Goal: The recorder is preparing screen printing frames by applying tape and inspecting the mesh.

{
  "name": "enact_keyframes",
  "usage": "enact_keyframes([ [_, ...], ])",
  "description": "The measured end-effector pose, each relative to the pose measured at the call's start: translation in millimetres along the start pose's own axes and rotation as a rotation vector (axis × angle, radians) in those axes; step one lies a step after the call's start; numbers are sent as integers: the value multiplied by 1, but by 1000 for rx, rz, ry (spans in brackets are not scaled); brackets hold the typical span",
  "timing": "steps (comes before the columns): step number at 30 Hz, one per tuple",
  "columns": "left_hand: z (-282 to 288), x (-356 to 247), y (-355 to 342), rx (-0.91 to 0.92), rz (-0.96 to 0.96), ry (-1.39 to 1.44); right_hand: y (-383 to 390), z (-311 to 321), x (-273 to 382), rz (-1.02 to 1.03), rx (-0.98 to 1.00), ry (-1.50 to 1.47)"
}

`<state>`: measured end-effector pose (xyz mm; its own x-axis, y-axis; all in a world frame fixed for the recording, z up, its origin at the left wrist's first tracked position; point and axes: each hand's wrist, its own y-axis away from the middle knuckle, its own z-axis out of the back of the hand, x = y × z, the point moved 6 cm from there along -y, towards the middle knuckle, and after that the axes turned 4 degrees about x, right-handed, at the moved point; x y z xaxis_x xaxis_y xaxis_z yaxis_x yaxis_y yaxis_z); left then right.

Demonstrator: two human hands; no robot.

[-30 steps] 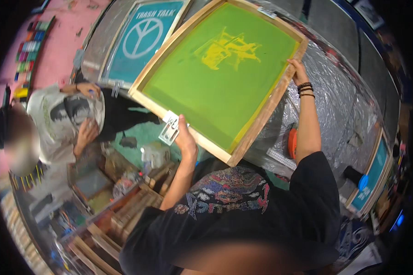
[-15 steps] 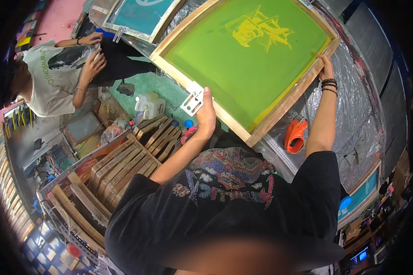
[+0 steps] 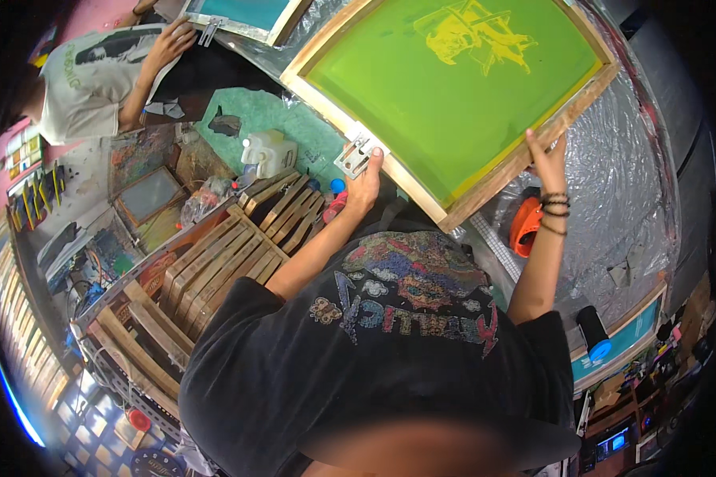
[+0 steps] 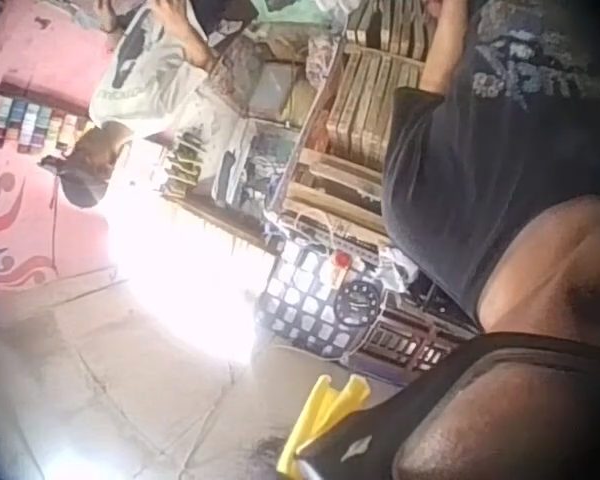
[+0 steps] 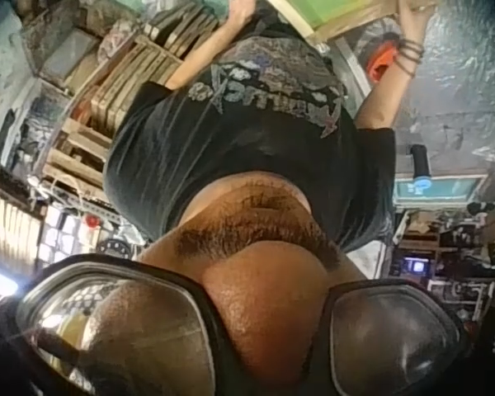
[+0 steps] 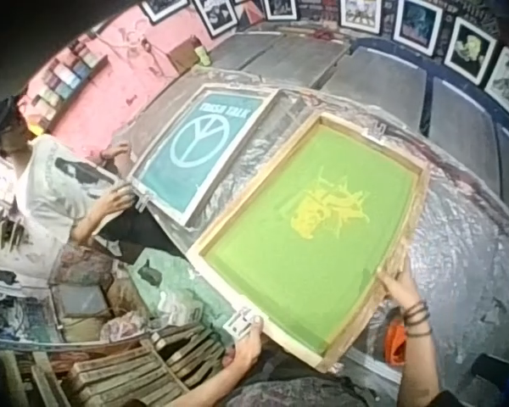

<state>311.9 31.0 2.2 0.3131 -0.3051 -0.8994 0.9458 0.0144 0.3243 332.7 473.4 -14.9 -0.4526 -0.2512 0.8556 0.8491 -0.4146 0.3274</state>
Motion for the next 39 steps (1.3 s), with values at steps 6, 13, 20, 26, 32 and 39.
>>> enact_keyframes([
  [6, 24, -12, -13, -8, -40, 198, 90, -69, 50, 4, 45, -102],
  [13, 70, 14, -48, 190, -175, -60, 117, -120, 62, 15, 24, -11],
  [20, 137, -14, -70, 813, -407, -352, 119, -120, 49, -112, -19, -102],
  [26, 210, -48, -158, 433, -662, -468, 172, -70, 38, -327, -520, 414],
  [32, 173, -128, -233, 276, -943, -759, 224, -31, 9, -447, -905, 810],
  [39, 109, -107, -298, 570, -429, -875, 178, -157, 73, -487, -528, 86],
])
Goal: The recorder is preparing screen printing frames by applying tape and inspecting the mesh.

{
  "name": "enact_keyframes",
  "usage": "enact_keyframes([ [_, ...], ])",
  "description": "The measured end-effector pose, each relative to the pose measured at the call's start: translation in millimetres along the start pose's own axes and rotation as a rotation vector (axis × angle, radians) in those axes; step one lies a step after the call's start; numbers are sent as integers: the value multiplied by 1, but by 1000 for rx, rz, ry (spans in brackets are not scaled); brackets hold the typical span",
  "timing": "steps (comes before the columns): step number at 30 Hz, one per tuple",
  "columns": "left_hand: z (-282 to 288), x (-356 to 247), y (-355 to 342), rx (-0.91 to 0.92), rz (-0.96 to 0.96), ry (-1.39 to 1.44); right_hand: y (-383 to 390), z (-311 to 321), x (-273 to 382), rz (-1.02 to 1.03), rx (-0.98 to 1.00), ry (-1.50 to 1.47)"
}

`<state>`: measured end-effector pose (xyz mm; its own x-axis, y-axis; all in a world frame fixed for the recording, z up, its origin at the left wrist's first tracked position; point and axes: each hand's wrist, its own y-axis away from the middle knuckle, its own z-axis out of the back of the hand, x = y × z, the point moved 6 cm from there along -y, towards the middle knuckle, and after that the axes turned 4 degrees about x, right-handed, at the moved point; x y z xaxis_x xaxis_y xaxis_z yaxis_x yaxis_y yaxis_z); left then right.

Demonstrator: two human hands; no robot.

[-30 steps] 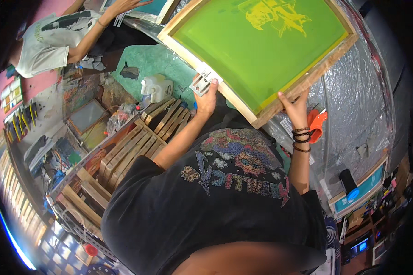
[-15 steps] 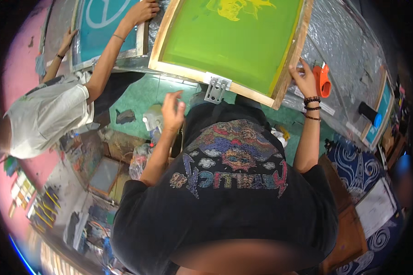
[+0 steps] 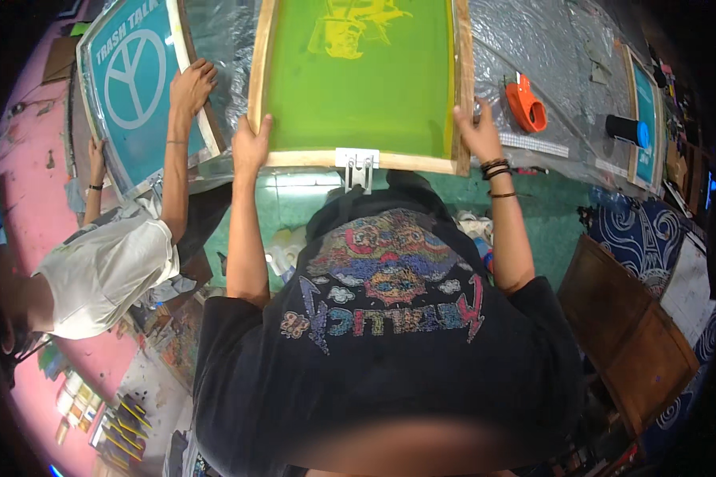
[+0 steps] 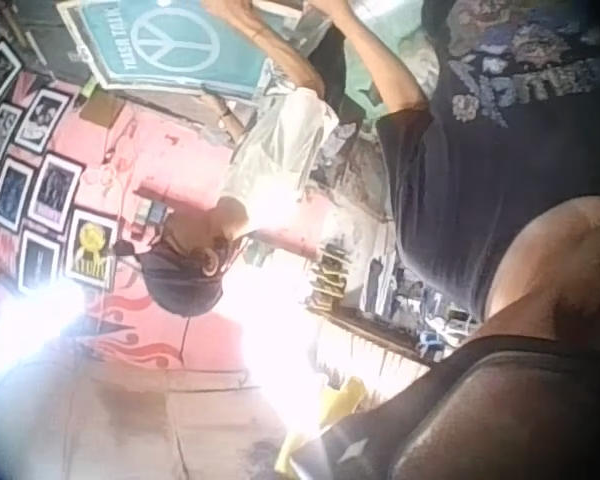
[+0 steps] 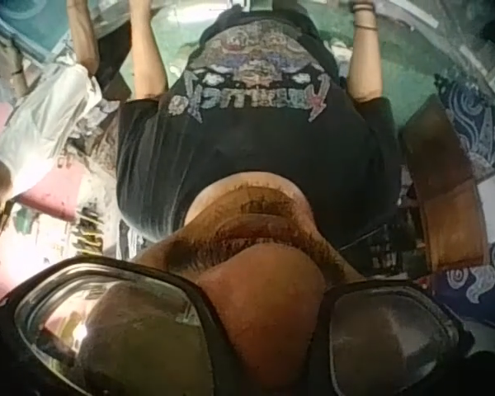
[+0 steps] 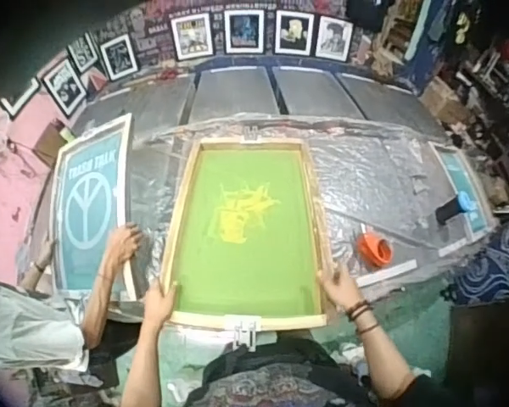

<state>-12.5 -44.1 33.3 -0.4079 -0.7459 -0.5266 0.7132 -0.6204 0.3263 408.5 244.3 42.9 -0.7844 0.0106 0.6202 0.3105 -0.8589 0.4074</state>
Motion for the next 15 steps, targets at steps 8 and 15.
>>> enact_keyframes([
  [8, -24, 2, 27, -114, -21, 121, -11, -22, -10, 234, -115, -82],
  [15, -44, 31, 27, -42, 117, 163, -21, -10, -22, 275, -153, -39],
])
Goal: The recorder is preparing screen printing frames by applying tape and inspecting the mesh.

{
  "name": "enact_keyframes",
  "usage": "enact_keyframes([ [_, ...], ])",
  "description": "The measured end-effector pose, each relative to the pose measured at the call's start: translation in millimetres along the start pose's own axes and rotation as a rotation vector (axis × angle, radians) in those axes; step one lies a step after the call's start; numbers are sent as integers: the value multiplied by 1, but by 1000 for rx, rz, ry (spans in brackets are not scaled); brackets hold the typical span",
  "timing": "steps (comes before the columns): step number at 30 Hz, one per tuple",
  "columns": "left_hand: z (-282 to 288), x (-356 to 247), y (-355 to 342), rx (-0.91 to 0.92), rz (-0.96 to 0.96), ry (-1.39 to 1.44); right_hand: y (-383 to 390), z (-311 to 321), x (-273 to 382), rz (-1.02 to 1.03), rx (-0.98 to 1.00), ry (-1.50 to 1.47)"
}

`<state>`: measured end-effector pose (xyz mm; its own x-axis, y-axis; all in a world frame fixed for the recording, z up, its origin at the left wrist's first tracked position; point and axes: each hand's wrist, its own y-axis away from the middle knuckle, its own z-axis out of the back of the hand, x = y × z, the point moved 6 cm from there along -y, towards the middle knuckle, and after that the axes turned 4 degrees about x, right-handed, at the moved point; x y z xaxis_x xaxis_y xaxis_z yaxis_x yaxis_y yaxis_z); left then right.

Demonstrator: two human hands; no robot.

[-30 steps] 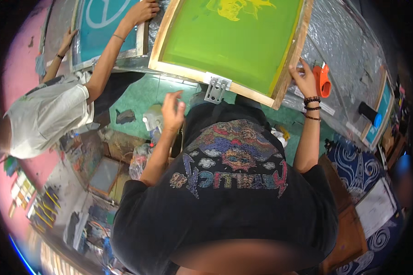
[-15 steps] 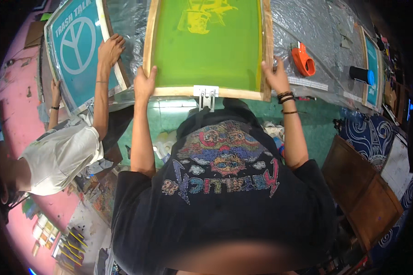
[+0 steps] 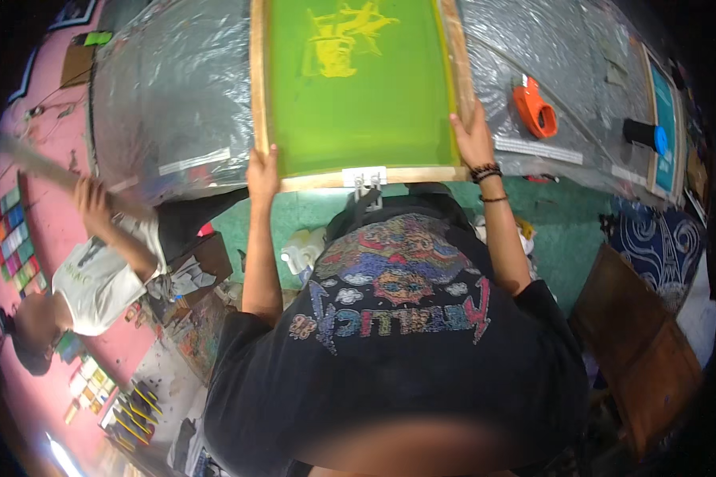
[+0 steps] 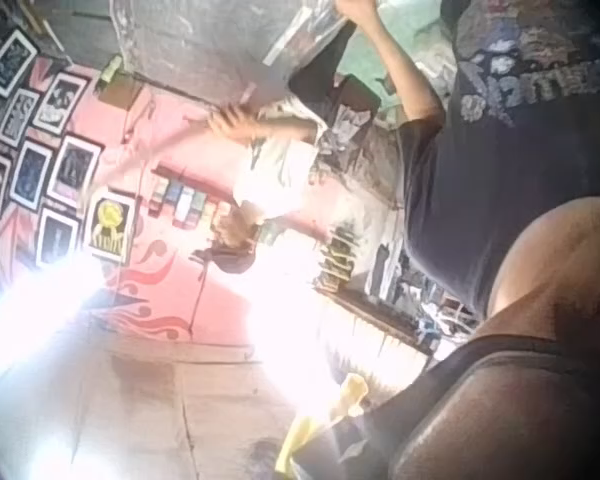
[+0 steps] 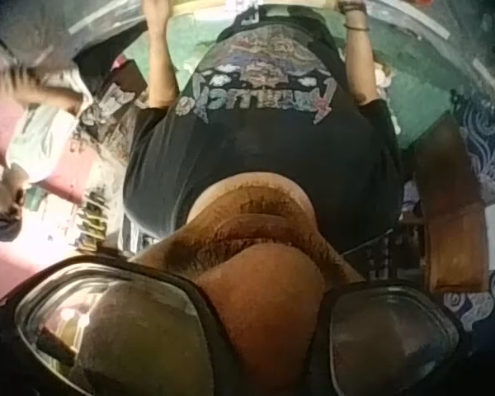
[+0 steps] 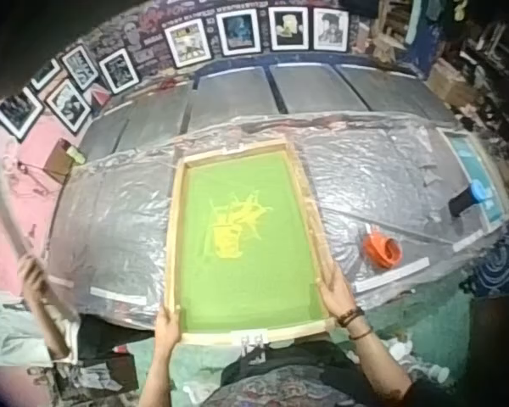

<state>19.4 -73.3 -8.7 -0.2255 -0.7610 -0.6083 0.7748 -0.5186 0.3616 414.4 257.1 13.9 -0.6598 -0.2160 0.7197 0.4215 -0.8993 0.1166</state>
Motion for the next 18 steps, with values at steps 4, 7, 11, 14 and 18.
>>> enact_keyframes([
  [4, 8, -2, 6, -22, -62, 78, -6, 7, 17, -94, 92, 33],
  [7, 14, -20, 17, -58, -59, -91, -20, 50, 0, -20, -58, 183],
  [11, 34, -36, 41, -332, -166, -327, -39, 117, -50, -2, -473, 474],
  [14, 45, -46, 62, -410, -240, -233, -50, 112, -64, -153, -312, 575],
  [18, 45, -91, 67, -376, -470, -130, -67, 113, -114, -114, -245, 675],
])
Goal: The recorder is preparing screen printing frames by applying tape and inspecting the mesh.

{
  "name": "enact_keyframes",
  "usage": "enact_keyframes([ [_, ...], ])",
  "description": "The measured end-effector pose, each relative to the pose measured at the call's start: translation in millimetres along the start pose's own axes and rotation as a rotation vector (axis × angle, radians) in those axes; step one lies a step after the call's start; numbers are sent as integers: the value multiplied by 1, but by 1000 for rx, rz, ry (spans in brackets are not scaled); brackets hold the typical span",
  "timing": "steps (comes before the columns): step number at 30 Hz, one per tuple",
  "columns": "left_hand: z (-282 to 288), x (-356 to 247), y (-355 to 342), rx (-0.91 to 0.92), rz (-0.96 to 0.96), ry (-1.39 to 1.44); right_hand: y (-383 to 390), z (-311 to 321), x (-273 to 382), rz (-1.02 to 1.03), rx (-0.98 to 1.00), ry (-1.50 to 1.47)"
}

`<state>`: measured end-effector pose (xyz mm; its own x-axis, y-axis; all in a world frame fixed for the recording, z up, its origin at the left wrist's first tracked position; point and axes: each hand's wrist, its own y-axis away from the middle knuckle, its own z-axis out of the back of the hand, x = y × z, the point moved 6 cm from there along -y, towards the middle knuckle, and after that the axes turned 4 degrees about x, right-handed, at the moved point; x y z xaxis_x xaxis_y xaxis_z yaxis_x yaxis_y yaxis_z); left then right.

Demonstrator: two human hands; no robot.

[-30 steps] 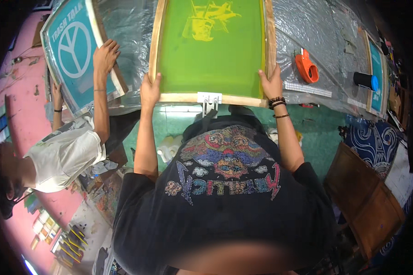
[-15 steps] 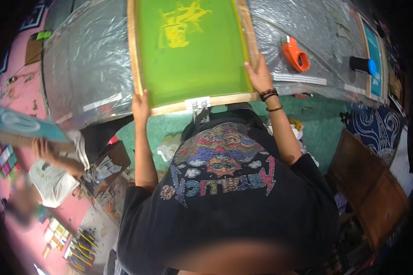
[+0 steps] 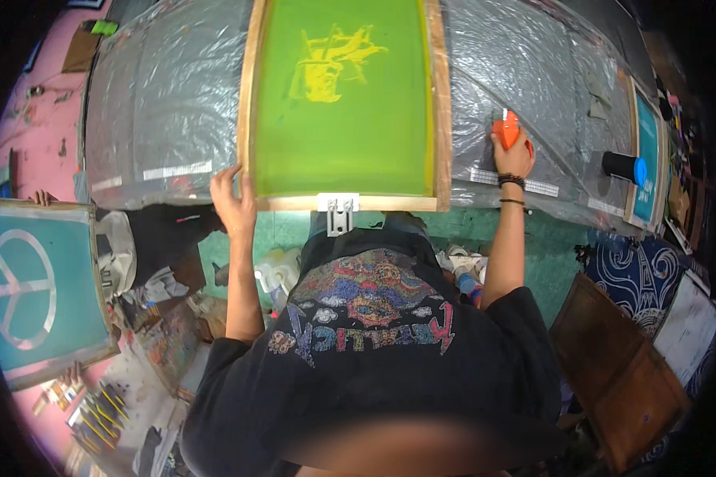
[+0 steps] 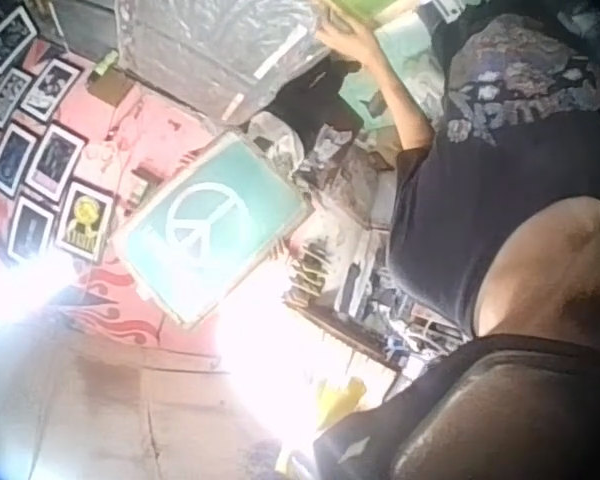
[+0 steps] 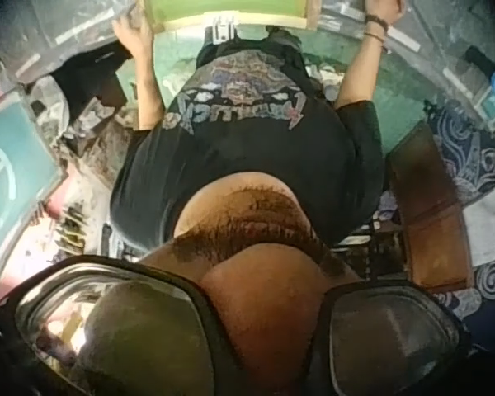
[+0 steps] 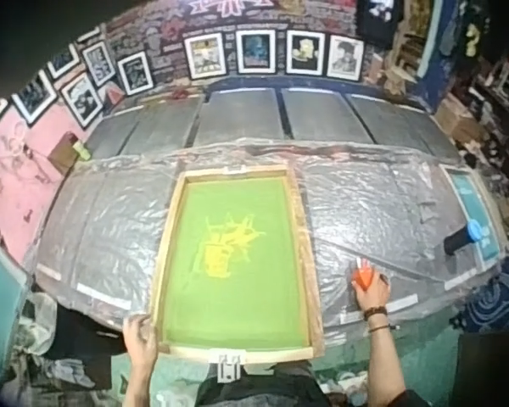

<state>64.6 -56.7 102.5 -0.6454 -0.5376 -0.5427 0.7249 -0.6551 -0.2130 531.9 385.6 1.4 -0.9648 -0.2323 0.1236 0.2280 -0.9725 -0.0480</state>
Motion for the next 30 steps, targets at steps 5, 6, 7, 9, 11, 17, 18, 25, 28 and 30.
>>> enact_keyframes([
  [5, -1, -29, -13, 46, -208, 167, 4, 38, 37, 188, 67, 79],
  [6, -1, -33, -17, 57, -192, 187, 13, 60, 62, 249, 46, 179],
  [7, -1, -44, -22, 99, -253, 257, 26, 82, 88, 312, 29, 282],
  [9, -3, -60, -29, 168, -352, 384, 56, 131, 144, 456, 51, 358],
  [11, -7, -74, -38, 230, -438, 479, 90, 163, 201, 729, 20, 403],
  [17, 9, -107, -39, 375, -692, 685, 184, 221, 321, 1066, 59, 424],
  [18, 12, -102, -31, 376, -679, 683, 196, 224, 332, 1106, 81, 408],
  [25, 22, -89, 2, 570, -698, 850, 229, 224, 340, 1062, 262, 208],
  [28, 21, -80, 12, 607, -643, 885, 237, 216, 340, 986, 409, 81],
  [30, 19, -75, 16, 674, -583, 883, 240, 207, 338, 904, 565, -116],
])
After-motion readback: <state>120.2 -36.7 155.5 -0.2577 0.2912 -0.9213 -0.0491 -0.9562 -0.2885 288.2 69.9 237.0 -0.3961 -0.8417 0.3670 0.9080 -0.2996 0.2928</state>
